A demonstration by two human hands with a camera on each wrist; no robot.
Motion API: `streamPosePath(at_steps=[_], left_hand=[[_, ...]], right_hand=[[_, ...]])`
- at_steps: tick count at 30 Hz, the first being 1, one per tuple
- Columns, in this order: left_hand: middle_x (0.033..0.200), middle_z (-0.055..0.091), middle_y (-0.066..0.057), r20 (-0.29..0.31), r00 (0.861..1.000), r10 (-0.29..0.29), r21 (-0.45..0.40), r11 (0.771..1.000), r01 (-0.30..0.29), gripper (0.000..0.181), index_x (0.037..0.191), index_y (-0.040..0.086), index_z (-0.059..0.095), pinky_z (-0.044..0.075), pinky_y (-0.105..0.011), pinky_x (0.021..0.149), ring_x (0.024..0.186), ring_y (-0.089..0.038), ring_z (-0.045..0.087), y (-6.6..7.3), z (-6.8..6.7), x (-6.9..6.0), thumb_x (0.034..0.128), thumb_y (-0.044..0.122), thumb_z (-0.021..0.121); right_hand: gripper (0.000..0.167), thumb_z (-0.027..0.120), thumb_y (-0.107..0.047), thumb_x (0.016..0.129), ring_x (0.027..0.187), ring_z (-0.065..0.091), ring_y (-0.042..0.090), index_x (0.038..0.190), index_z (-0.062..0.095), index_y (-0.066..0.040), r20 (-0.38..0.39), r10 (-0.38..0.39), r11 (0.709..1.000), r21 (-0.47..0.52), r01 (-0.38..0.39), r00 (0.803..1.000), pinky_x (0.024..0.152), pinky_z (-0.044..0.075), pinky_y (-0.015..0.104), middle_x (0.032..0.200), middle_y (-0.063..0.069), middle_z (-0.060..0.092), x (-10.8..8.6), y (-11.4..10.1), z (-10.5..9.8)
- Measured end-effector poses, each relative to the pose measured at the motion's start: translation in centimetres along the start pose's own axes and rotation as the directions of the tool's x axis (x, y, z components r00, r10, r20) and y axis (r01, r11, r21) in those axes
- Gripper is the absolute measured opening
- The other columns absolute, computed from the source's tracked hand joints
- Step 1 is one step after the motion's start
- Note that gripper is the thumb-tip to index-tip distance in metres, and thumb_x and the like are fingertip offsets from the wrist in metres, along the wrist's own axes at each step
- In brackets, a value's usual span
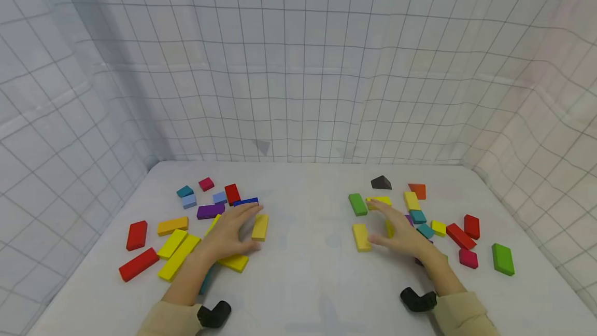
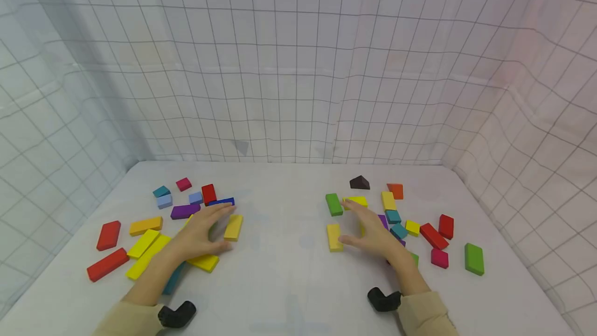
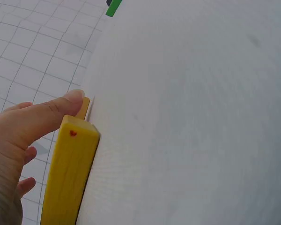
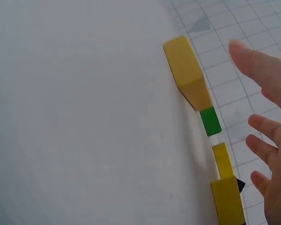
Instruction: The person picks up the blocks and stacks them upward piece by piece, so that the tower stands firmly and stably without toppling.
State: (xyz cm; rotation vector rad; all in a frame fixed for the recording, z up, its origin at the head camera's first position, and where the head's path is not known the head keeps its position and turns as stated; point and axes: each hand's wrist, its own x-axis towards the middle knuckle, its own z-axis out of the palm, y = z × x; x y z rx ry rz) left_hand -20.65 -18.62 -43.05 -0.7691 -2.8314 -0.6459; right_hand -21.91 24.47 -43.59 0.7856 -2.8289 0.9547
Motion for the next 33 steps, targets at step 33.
streamPosePath(at_steps=[33], left_hand=[[0.123,0.056,-0.005,-0.054,0.998,0.026,-0.120,0.992,-0.032,0.048,0.116,0.014,0.063,0.035,-0.051,0.099,0.118,-0.028,0.045,0.7,2.3,0.7,0.0724,0.027,0.077]], right_hand=[[0.057,0.073,-0.032,0.077,0.119,0.047,0.023,0.126,0.053,-0.011,0.077,-0.095,0.990,0.110,0.086,0.993,0.098,0.038,0.045,0.125,0.001,0.055,0.1,-1.5,2.4]])
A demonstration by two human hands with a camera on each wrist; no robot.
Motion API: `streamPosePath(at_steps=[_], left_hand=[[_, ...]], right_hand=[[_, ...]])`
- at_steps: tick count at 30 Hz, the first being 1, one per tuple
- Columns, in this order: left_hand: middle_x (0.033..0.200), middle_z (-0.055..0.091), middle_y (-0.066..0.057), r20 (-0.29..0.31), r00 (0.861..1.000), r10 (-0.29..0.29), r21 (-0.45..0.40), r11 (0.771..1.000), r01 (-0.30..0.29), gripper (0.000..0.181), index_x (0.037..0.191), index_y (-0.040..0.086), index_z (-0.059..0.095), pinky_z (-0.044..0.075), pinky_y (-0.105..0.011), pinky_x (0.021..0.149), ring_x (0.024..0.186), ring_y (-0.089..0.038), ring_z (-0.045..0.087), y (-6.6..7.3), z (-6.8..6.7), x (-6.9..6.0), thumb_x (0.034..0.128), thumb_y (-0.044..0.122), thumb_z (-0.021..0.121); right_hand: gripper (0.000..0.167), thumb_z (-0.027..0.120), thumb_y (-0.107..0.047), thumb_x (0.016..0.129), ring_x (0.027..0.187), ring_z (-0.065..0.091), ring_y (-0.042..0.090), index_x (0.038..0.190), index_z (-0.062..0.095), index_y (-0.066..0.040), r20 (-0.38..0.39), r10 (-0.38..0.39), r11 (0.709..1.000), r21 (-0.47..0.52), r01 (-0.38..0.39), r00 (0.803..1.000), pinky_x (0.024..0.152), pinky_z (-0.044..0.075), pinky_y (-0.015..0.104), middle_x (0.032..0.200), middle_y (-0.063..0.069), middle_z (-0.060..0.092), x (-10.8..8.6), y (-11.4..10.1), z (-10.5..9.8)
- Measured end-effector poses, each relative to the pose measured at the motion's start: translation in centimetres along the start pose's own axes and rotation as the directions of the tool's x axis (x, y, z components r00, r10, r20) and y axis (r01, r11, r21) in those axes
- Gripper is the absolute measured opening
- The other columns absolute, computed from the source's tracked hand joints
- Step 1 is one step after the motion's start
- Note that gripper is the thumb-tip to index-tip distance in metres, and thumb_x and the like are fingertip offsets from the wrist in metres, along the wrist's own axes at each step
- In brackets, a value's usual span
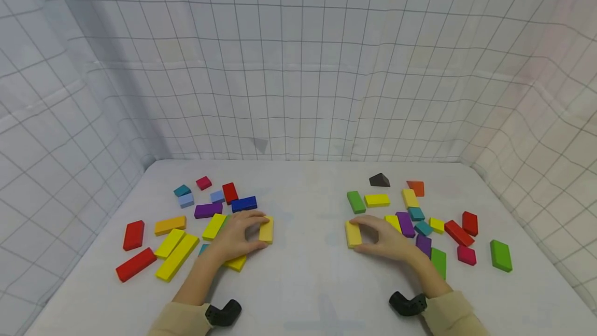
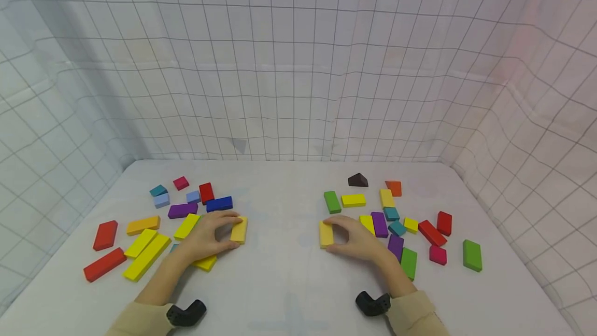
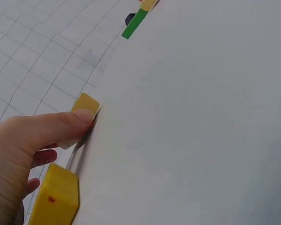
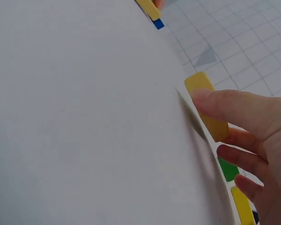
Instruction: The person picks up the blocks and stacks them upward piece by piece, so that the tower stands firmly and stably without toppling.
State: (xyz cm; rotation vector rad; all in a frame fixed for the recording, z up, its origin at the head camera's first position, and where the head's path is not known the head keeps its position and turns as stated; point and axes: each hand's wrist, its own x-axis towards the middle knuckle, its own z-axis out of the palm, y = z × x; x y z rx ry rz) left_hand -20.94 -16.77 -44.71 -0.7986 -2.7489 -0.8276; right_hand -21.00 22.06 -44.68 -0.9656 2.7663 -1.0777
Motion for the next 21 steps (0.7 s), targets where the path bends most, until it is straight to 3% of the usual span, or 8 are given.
streamPosePath(at_steps=[9,15,21], left_hand=[[0.120,0.057,-0.002,-0.009,0.997,0.073,-0.057,0.996,-0.073,0.048,0.115,0.013,0.063,0.042,-0.046,0.095,0.113,-0.023,0.050,2.5,1.9,0.6,0.0720,0.029,0.077],[0.121,0.057,-0.001,0.034,0.996,0.082,-0.039,0.996,-0.081,0.049,0.117,0.015,0.062,0.043,-0.041,0.095,0.112,-0.019,0.050,3.7,3.1,0.8,0.0731,0.034,0.076],[0.120,0.057,0.000,0.053,0.995,0.081,-0.019,0.997,-0.080,0.050,0.117,0.015,0.062,0.042,-0.041,0.095,0.111,-0.018,0.051,4.4,3.4,0.8,0.0725,0.034,0.076]], right_hand=[[0.056,0.072,-0.032,0.078,0.118,0.047,0.021,0.125,0.052,-0.011,-0.009,-0.032,0.996,0.085,0.032,0.999,0.100,0.038,0.041,0.126,0.002,0.054,2.3,-1.7,2.7],[0.056,0.073,-0.030,0.077,0.121,0.045,0.020,0.125,0.053,-0.012,0.009,-0.039,0.990,0.139,0.037,0.999,0.102,0.035,0.041,0.128,0.001,0.053,3.5,-3.4,4.6],[0.055,0.075,-0.027,0.076,0.120,0.045,0.018,0.124,0.054,-0.010,0.021,-0.078,0.988,0.133,0.075,0.997,0.102,0.036,0.039,0.126,0.000,0.054,4.5,-4.7,6.1]])
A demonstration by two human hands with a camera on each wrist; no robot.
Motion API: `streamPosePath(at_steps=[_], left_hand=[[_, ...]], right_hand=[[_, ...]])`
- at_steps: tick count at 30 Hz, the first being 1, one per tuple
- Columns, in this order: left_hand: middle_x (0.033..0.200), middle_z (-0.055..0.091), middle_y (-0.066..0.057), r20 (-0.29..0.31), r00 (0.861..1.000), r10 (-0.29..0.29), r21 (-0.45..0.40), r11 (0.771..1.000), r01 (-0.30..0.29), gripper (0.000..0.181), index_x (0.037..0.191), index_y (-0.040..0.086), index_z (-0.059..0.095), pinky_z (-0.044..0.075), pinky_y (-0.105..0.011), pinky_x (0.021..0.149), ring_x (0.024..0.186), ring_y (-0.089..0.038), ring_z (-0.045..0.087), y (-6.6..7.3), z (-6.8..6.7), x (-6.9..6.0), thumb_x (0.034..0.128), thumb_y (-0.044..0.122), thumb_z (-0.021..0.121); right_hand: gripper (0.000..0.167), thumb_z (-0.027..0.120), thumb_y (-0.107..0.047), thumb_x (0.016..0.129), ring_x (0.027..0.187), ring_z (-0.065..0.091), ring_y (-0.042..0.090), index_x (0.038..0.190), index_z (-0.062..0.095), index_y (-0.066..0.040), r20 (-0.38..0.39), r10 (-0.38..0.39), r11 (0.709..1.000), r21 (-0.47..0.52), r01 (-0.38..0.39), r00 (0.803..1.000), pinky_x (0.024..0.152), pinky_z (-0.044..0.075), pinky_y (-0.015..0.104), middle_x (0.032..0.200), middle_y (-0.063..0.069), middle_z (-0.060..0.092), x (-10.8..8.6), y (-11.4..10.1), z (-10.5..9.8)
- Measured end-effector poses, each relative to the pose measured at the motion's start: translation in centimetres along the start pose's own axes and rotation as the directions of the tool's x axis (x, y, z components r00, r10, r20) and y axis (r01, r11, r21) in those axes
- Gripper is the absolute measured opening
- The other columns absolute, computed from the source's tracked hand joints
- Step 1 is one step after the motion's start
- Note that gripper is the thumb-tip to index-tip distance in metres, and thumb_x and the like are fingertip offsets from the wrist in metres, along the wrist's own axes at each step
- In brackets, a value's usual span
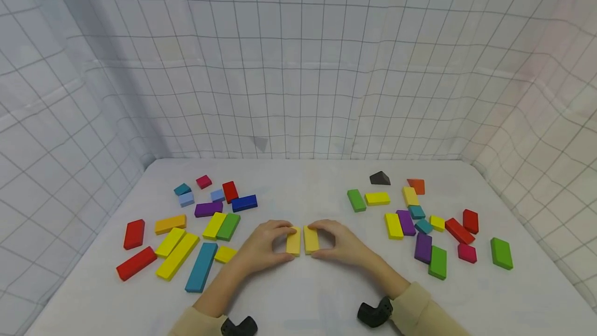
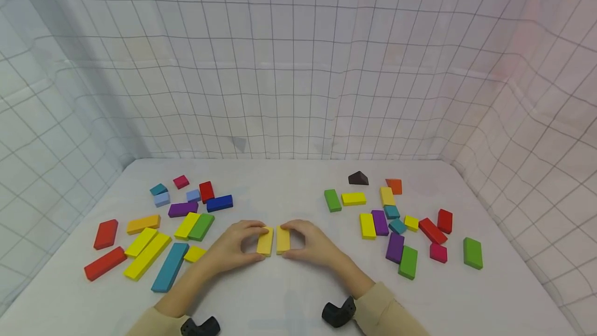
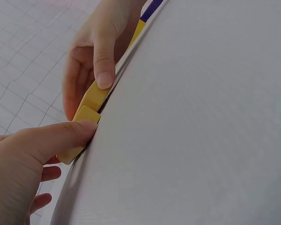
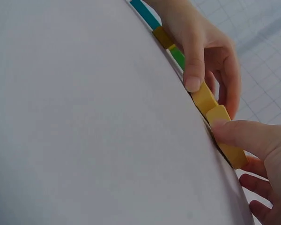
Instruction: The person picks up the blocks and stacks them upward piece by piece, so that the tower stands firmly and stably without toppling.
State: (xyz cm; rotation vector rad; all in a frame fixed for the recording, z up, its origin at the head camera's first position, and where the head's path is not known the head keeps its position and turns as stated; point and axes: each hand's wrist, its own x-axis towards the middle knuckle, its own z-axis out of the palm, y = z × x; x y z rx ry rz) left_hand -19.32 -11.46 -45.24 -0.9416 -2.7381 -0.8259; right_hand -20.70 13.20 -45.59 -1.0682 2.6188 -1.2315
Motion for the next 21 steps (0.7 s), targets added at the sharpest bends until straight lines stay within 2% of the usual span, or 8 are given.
streamPosePath(at_steps=[7,13,21], left_hand=[[0.117,0.059,-0.001,-0.010,1.000,0.015,0.048,0.999,-0.015,0.051,0.115,0.014,0.063,0.044,-0.041,0.093,0.109,-0.019,0.052,0.02,0.19,-0.08,0.0715,0.036,0.077],[0.117,0.059,-0.001,-0.009,1.000,0.001,0.057,0.998,-0.001,0.053,0.115,0.014,0.063,0.043,-0.042,0.094,0.108,-0.019,0.053,0.05,0.13,-0.12,0.0703,0.038,0.077],[0.118,0.059,0.000,0.000,1.000,-0.011,0.052,0.999,0.011,0.053,0.115,0.015,0.063,0.042,-0.043,0.095,0.110,-0.019,0.052,0.20,-0.13,-0.11,0.0698,0.036,0.078]], right_hand=[[0.054,0.076,-0.019,0.074,0.119,0.047,0.019,0.122,0.055,-0.007,-0.010,0.005,1.000,-0.013,-0.005,1.000,0.100,0.037,0.039,0.123,0.002,0.056,0.48,-0.58,0.78],[0.055,0.077,-0.021,0.073,0.118,0.047,0.019,0.121,0.055,-0.007,-0.010,0.012,1.000,-0.021,-0.012,1.000,0.100,0.037,0.039,0.122,0.002,0.056,0.50,-0.74,0.90],[0.054,0.076,-0.023,0.074,0.116,0.049,0.023,0.121,0.055,-0.005,-0.031,-0.039,0.998,-0.056,0.037,0.999,0.098,0.039,0.041,0.121,0.005,0.056,0.41,-1.11,0.98]])
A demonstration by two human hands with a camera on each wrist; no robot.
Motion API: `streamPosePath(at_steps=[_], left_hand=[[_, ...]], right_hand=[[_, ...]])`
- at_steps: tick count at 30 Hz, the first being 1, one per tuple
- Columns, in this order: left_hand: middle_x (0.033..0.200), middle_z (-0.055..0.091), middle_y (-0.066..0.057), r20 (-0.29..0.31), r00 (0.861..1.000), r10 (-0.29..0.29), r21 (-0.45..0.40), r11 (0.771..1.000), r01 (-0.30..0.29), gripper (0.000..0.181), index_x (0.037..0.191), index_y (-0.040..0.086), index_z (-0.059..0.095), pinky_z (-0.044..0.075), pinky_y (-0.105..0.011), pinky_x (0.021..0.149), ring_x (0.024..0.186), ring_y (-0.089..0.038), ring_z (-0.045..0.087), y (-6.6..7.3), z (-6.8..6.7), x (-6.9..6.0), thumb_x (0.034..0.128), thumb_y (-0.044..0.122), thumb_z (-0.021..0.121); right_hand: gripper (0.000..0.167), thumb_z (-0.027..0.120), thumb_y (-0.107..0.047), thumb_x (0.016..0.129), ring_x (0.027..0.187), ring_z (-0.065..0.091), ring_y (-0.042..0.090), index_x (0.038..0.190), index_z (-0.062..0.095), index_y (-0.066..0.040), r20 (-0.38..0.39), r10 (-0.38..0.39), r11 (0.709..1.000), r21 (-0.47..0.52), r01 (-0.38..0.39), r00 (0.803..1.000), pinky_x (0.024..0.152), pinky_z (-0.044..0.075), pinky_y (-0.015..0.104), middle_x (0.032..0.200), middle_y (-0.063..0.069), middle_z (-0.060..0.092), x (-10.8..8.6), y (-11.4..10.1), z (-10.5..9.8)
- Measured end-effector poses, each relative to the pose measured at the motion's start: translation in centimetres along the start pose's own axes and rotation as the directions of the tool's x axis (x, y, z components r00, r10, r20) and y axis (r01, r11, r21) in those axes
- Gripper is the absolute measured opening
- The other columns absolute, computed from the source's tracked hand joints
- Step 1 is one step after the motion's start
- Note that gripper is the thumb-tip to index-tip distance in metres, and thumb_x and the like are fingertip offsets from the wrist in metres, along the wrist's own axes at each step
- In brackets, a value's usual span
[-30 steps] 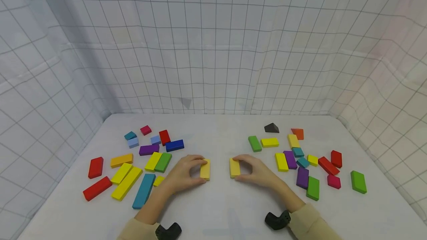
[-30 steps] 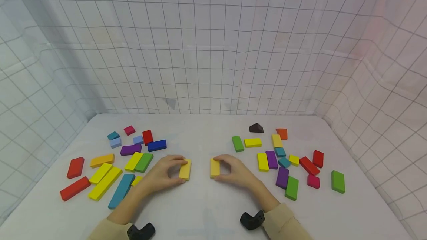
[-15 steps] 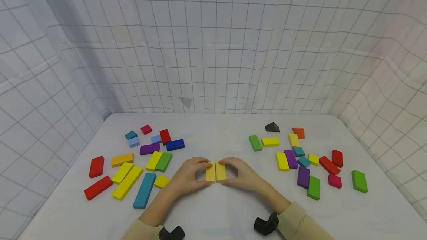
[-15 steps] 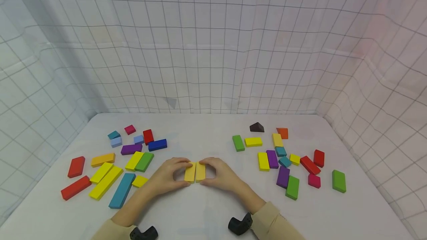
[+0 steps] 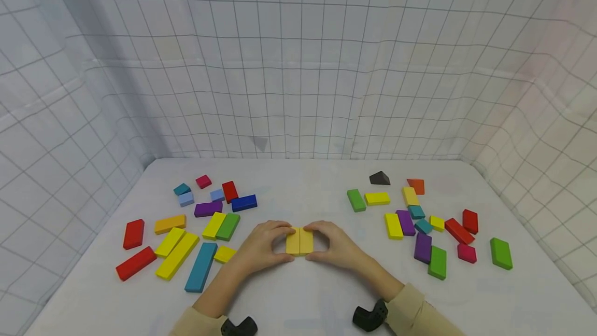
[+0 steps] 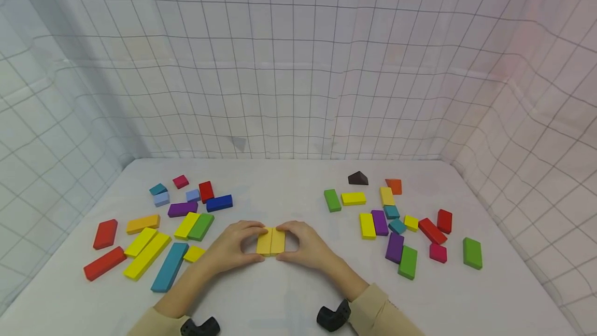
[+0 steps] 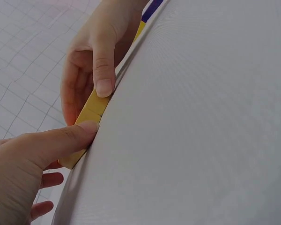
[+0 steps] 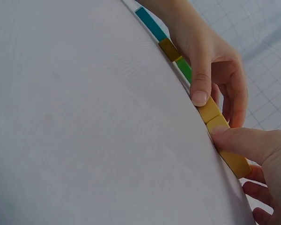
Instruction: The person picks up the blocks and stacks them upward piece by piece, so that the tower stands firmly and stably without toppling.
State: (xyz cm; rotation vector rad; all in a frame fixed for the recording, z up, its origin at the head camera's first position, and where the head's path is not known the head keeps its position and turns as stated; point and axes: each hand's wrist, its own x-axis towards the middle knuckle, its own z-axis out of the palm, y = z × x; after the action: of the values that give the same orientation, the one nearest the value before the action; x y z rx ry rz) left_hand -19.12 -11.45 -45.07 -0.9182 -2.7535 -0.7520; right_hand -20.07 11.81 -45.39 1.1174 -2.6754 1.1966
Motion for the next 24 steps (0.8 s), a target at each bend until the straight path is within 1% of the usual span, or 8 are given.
streamPosePath(at_steps=[5,8,10,12,15,19,22,24], left_hand=[[0.119,0.058,-0.001,0.010,1.000,0.002,-0.009,1.000,-0.002,0.052,0.116,0.014,0.062,0.041,-0.045,0.095,0.110,-0.021,0.052,0.0,-0.1,0.0,0.0710,0.037,0.077],[0.123,0.056,-0.003,0.030,1.000,-0.005,-0.006,1.000,0.005,0.056,0.119,0.015,0.060,0.040,-0.047,0.096,0.113,-0.023,0.050,0.0,-0.3,-0.1,0.0718,0.040,0.075],[0.128,0.053,-0.004,0.045,0.999,-0.031,-0.001,1.000,0.031,0.060,0.123,0.016,0.057,0.039,-0.049,0.097,0.117,-0.025,0.048,0.0,-0.5,-0.3,0.0717,0.042,0.075],[0.132,0.050,-0.005,0.055,0.996,-0.076,0.005,0.997,0.075,0.064,0.126,0.018,0.054,0.037,-0.051,0.098,0.120,-0.026,0.046,0.1,-1.0,-0.7,0.0712,0.043,0.075],[0.133,0.049,-0.004,0.040,0.986,-0.160,0.017,0.987,0.160,0.066,0.128,0.017,0.053,0.036,-0.052,0.099,0.122,-0.026,0.044,0.0,-1.9,-1.9,0.0705,0.041,0.076],[0.129,0.051,-0.004,-0.009,0.963,-0.271,0.026,0.962,0.271,0.062,0.124,0.017,0.056,0.037,-0.053,0.097,0.120,-0.026,0.044,-0.6,-3.1,-4.3,0.0704,0.041,0.076],[0.126,0.052,-0.006,-0.045,0.947,-0.319,0.025,0.947,0.320,0.059,0.121,0.017,0.058,0.037,-0.055,0.095,0.118,-0.028,0.045,-1.2,-3.7,-6.0,0.0704,0.041,0.076],[0.124,0.053,-0.007,-0.067,0.942,-0.328,0.037,0.943,0.331,0.057,0.118,0.017,0.060,0.038,-0.056,0.094,0.115,-0.029,0.046,-1.5,-3.9,-7.0,0.0697,0.041,0.077]], right_hand=[[0.055,0.077,-0.022,0.074,0.117,0.048,0.022,0.121,0.054,-0.006,0.010,0.006,1.000,-0.010,-0.006,1.000,0.099,0.039,0.039,0.122,0.005,0.055,0.0,0.0,0.1],[0.059,0.076,-0.025,0.074,0.120,0.045,0.020,0.125,0.052,-0.008,0.035,0.024,1.000,-0.003,-0.024,0.999,0.101,0.037,0.039,0.126,0.003,0.053,0.0,0.0,-0.2],[0.061,0.075,-0.029,0.075,0.122,0.043,0.018,0.127,0.050,-0.011,0.040,0.052,0.999,0.004,-0.053,0.998,0.103,0.035,0.039,0.129,0.000,0.051,-0.2,0.1,-0.6],[0.062,0.075,-0.032,0.076,0.123,0.042,0.017,0.129,0.049,-0.012,0.029,0.075,0.997,0.016,-0.075,0.997,0.103,0.034,0.040,0.130,-0.002,0.049,-0.5,0.4,-1.3],[0.061,0.073,-0.033,0.077,0.123,0.042,0.017,0.130,0.048,-0.014,-0.019,0.121,0.993,0.007,-0.121,0.993,0.103,0.035,0.041,0.132,-0.003,0.048,-1.3,1.2,-2.9],[0.062,0.073,-0.029,0.078,0.123,0.042,0.024,0.131,0.047,-0.012,-0.076,0.170,0.983,-0.052,-0.174,0.983,0.100,0.036,0.047,0.133,0.004,0.047,-3.1,2.6,-5.8],[0.062,0.073,-0.025,0.078,0.123,0.041,0.029,0.132,0.046,-0.011,-0.090,0.209,0.972,-0.089,-0.217,0.974,0.099,0.036,0.052,0.133,0.008,0.047,-4.7,3.8,-8.0],[0.062,0.074,-0.022,0.077,0.122,0.041,0.031,0.132,0.046,-0.009,-0.095,0.210,0.971,-0.097,-0.219,0.973,0.098,0.035,0.054,0.133,0.010,0.047,-5.7,4.7,-9.2]])
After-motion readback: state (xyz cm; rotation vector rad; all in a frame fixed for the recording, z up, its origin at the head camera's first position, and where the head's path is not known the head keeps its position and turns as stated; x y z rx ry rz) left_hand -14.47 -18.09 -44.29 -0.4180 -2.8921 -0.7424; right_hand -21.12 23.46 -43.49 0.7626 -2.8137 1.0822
